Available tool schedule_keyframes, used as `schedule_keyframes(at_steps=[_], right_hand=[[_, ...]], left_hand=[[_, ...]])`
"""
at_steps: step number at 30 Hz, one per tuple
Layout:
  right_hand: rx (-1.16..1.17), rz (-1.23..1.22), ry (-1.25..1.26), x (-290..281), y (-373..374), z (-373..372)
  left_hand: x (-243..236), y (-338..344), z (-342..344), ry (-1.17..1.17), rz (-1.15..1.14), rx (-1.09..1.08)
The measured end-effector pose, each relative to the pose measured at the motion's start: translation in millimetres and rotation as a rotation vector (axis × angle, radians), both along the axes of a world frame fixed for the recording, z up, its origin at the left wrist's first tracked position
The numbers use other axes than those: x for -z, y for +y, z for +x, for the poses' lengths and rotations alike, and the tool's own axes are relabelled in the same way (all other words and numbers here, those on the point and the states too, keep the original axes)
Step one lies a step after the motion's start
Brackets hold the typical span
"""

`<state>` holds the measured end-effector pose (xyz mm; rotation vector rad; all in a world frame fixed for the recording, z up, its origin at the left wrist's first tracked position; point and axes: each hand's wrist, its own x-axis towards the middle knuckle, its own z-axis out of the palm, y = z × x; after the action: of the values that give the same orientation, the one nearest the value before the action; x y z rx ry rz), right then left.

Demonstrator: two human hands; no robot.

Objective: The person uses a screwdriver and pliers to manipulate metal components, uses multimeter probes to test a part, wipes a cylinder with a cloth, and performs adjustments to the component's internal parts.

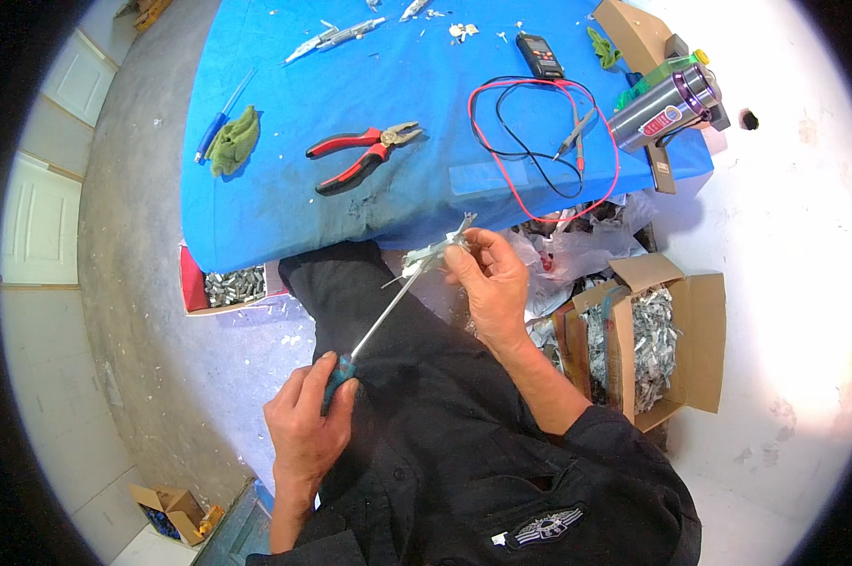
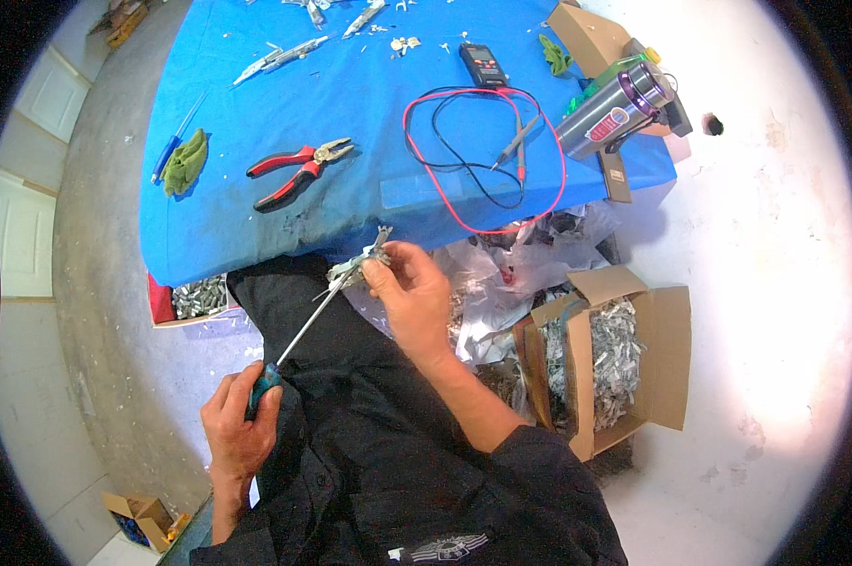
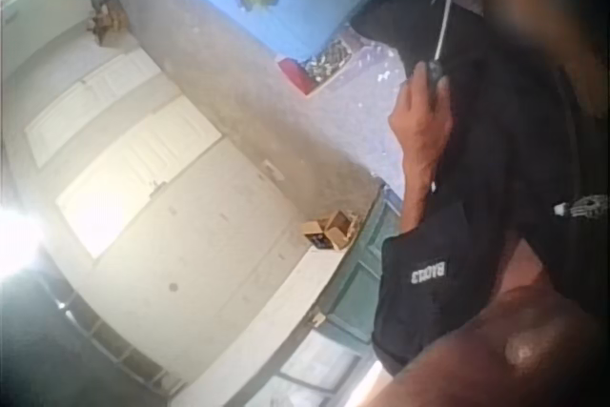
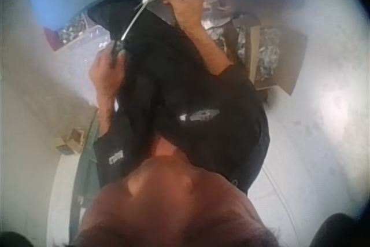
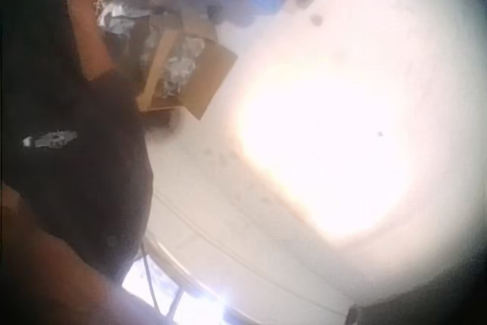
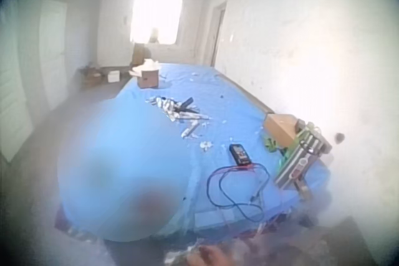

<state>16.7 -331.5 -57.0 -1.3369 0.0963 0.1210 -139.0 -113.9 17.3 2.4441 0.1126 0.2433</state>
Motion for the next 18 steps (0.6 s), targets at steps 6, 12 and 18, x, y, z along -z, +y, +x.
schedule_keyframes(at_steps=[6,12,18], right_hand=[[0.046,-0.067,-0.110,9.1,3.6,-4.8],[0.049,-0.205,-0.102,1.6,10.5,-11.0],[-0.021,-0.315,-0.191,-0.4,5.1,-10.2]], left_hand=[[-0.8,-4.9,-3.6,0.011,0.132,0.037],[3.2,-21.6,-5.6,0.002,0.234,0.024],[-3.3,-4.2,-1.0,0.023,0.205,0.077]])
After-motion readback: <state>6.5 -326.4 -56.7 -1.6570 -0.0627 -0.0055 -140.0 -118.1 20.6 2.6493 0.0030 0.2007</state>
